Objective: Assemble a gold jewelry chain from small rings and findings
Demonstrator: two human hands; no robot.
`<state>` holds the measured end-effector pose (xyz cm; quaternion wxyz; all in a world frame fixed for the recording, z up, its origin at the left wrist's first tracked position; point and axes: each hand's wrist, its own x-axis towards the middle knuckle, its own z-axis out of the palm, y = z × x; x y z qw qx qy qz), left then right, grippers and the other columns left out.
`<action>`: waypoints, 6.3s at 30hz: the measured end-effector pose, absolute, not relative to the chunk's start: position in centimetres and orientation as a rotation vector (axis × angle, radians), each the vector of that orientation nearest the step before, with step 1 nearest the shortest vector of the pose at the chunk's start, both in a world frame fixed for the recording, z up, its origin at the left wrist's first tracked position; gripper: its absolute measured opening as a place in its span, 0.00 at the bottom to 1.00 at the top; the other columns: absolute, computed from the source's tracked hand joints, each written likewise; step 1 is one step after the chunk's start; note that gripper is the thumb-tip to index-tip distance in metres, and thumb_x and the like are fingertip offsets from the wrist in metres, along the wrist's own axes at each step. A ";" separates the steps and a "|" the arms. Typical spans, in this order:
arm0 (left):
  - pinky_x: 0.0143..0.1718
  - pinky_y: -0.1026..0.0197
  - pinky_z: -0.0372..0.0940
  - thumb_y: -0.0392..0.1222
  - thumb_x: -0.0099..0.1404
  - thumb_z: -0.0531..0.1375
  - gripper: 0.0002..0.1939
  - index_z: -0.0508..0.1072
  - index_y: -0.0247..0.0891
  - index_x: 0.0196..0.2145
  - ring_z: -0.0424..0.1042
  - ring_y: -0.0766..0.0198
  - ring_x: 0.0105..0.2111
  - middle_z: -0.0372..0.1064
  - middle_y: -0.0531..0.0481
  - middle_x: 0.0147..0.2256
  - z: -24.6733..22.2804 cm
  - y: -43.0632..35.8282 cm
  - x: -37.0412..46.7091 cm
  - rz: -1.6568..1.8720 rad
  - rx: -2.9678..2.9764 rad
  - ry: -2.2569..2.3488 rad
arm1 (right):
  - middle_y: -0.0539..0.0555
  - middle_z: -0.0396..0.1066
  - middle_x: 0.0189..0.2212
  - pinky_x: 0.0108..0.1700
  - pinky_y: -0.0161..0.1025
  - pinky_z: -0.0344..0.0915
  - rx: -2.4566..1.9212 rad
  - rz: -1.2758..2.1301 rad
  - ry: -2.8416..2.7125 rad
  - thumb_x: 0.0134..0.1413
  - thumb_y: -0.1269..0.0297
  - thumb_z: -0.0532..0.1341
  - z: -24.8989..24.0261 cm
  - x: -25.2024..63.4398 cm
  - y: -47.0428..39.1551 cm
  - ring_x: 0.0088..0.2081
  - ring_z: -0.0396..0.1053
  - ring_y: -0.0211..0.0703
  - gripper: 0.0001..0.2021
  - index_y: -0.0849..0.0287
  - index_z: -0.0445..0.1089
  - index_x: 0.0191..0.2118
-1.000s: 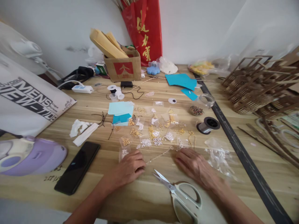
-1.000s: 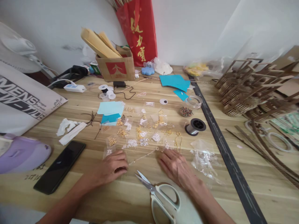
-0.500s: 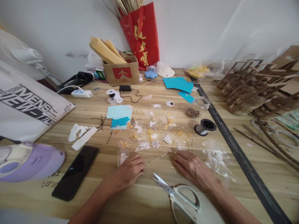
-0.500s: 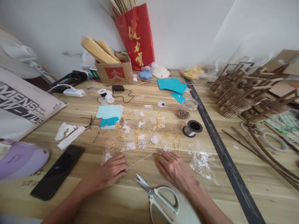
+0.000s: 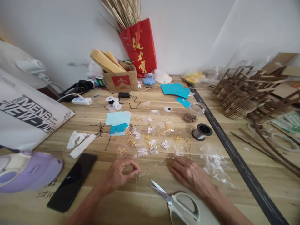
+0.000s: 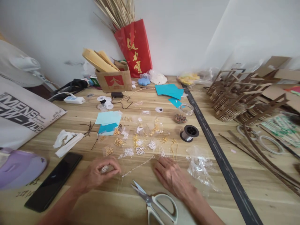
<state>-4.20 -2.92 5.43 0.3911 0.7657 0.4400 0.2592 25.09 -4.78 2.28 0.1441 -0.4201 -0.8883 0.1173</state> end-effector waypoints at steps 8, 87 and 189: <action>0.33 0.64 0.66 0.39 0.58 0.61 0.06 0.75 0.37 0.25 0.73 0.64 0.29 0.76 0.52 0.26 6.7 -1.3 -3.3 0.644 1.879 1.248 | 0.54 0.69 0.32 0.40 0.43 0.67 -1.167 0.364 -2.578 0.67 0.69 0.48 2.4 24.6 -5.1 0.36 0.69 0.43 0.12 0.60 0.68 0.36; 0.28 0.64 0.65 0.43 0.54 0.63 0.09 0.75 0.34 0.28 0.73 0.63 0.26 0.75 0.49 0.24 3.8 8.5 -2.8 0.804 1.649 1.255 | 0.53 0.68 0.29 0.38 0.41 0.66 -1.161 0.302 -2.567 0.66 0.69 0.48 1.6 24.7 -4.8 0.32 0.69 0.42 0.13 0.59 0.66 0.32; 0.51 0.58 0.56 0.33 0.66 0.56 0.10 0.70 0.36 0.26 0.65 0.63 0.36 0.64 0.52 0.30 3.6 -0.7 -3.8 0.054 2.501 0.717 | 0.57 0.64 0.38 0.47 0.46 0.64 -1.124 0.360 -2.729 0.64 0.73 0.50 1.8 20.2 -5.9 0.41 0.60 0.46 0.13 0.60 0.64 0.51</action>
